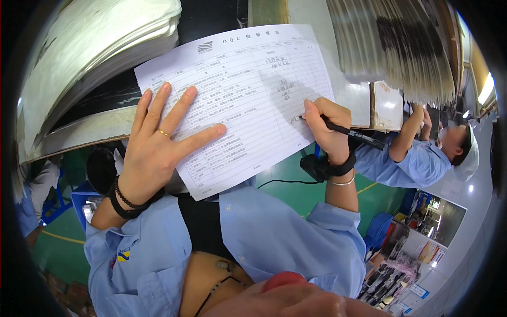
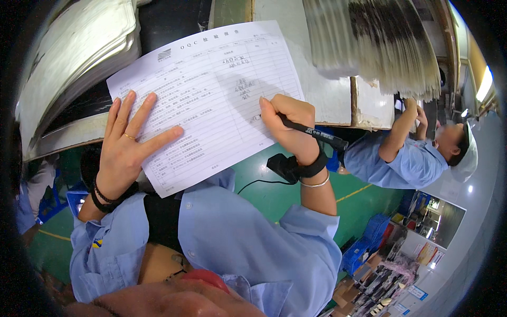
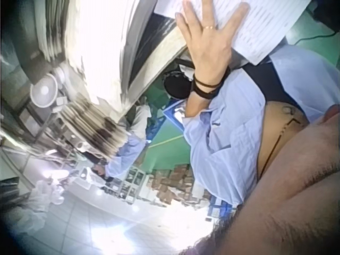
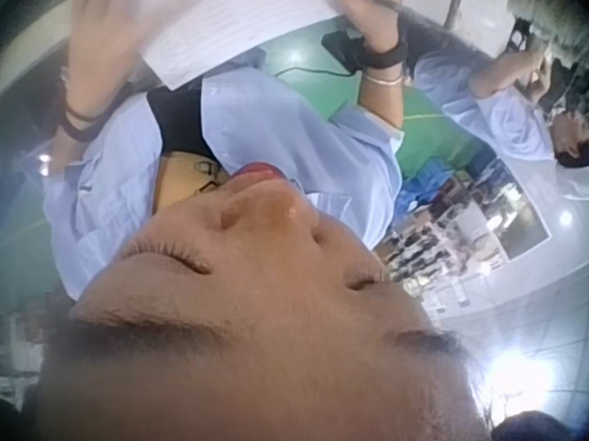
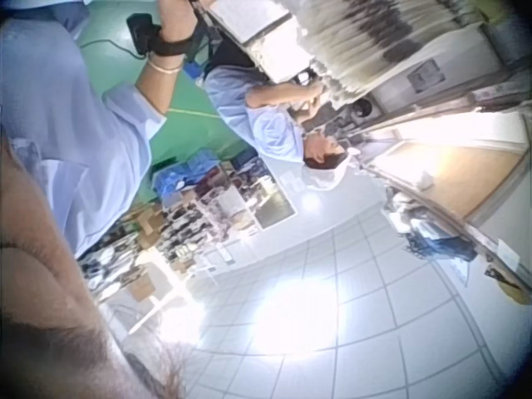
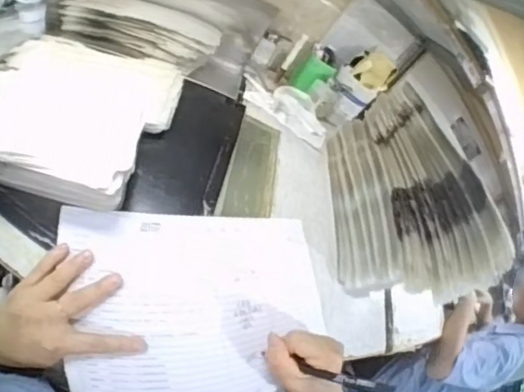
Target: The worker inspects plastic components and fills out a quality control checklist.
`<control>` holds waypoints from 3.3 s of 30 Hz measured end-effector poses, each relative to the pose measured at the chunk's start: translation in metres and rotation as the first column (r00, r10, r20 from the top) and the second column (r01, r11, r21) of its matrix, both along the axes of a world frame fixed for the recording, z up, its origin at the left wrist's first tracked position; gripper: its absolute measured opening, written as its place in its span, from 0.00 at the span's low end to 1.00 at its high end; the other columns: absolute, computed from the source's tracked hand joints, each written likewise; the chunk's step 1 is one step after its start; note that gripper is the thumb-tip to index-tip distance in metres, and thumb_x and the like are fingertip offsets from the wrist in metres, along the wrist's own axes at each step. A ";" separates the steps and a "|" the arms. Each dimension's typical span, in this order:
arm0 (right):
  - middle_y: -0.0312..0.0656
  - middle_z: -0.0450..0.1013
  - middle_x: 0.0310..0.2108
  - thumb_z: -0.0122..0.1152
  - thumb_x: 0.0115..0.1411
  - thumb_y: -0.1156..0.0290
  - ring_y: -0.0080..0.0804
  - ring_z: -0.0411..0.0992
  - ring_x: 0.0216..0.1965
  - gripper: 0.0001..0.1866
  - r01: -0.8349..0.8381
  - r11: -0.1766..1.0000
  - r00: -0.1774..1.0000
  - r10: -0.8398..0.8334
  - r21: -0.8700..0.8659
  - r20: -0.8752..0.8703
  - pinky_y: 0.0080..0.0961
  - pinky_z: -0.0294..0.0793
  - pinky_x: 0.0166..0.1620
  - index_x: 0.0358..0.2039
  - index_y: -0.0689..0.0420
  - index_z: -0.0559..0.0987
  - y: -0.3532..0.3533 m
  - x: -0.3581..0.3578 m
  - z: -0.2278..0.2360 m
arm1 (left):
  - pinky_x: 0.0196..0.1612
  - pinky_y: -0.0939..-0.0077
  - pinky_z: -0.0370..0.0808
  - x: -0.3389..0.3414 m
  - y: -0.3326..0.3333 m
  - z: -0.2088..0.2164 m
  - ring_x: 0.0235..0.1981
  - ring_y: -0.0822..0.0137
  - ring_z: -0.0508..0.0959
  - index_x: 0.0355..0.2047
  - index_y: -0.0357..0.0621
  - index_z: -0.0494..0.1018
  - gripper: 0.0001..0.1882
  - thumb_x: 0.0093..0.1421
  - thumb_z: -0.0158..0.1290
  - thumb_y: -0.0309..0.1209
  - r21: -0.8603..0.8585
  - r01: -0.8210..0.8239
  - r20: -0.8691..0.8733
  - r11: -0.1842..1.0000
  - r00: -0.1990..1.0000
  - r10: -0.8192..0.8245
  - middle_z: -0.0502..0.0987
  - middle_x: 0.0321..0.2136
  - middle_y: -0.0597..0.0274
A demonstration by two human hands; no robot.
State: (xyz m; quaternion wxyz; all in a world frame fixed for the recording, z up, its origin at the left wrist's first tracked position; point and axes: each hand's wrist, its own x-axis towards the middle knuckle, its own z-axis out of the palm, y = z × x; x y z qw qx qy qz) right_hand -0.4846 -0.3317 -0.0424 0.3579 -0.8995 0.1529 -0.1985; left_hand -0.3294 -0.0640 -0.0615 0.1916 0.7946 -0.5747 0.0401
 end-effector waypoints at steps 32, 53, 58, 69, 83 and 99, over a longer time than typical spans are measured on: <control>0.37 0.54 0.10 0.61 0.54 0.76 0.22 0.52 0.13 0.18 -0.065 0.998 0.998 0.065 -0.028 0.000 0.23 0.52 0.18 0.12 0.61 0.64 -0.004 -0.004 -0.003 | 0.65 0.51 0.52 -0.001 0.002 -0.002 0.63 0.47 0.60 0.45 0.77 0.77 0.22 0.50 0.58 0.35 -0.007 -0.006 0.002 1.000 1.000 0.006 0.63 0.60 0.57; 0.40 0.57 0.09 0.62 0.52 0.76 0.29 0.55 0.11 0.17 -0.085 0.993 0.995 0.088 -0.082 0.039 0.26 0.53 0.17 0.11 0.61 0.66 0.004 -0.006 -0.005 | 0.65 0.52 0.51 -0.001 0.001 0.000 0.63 0.48 0.59 0.46 0.77 0.76 0.22 0.50 0.58 0.34 -0.002 -0.007 -0.021 1.000 1.000 0.007 0.64 0.60 0.58; 0.41 0.57 0.09 0.62 0.53 0.76 0.30 0.56 0.11 0.17 -0.115 0.990 0.993 0.117 -0.084 0.018 0.26 0.54 0.17 0.11 0.61 0.66 0.003 -0.007 -0.004 | 0.66 0.52 0.51 -0.001 0.002 -0.002 0.63 0.48 0.59 0.45 0.78 0.76 0.22 0.51 0.57 0.34 -0.002 -0.009 -0.009 1.000 1.000 0.009 0.64 0.60 0.58; 0.40 0.56 0.09 0.61 0.52 0.77 0.29 0.55 0.10 0.18 -0.115 0.990 0.993 0.116 -0.081 0.015 0.26 0.54 0.17 0.11 0.60 0.65 0.001 -0.005 -0.004 | 0.66 0.52 0.52 -0.001 0.000 -0.003 0.63 0.48 0.59 0.45 0.78 0.76 0.23 0.48 0.60 0.34 -0.002 -0.007 -0.006 1.000 1.000 0.007 0.63 0.61 0.59; 0.40 0.56 0.10 0.62 0.52 0.77 0.30 0.55 0.10 0.18 -0.139 0.988 0.990 0.141 -0.059 0.027 0.27 0.54 0.17 0.11 0.60 0.64 -0.009 -0.007 -0.004 | 0.66 0.53 0.51 -0.003 -0.009 -0.005 0.63 0.48 0.59 0.46 0.78 0.76 0.23 0.49 0.59 0.34 0.008 -0.010 0.007 1.000 1.000 0.010 0.63 0.61 0.59; 0.39 0.53 0.10 0.61 0.53 0.76 0.27 0.51 0.11 0.19 -0.057 0.996 0.998 0.058 -0.061 0.008 0.27 0.51 0.17 0.11 0.60 0.63 -0.002 -0.007 -0.004 | 0.66 0.52 0.51 -0.002 -0.003 -0.003 0.63 0.48 0.59 0.45 0.78 0.76 0.22 0.50 0.59 0.35 0.004 -0.009 -0.013 1.000 1.000 0.009 0.63 0.61 0.59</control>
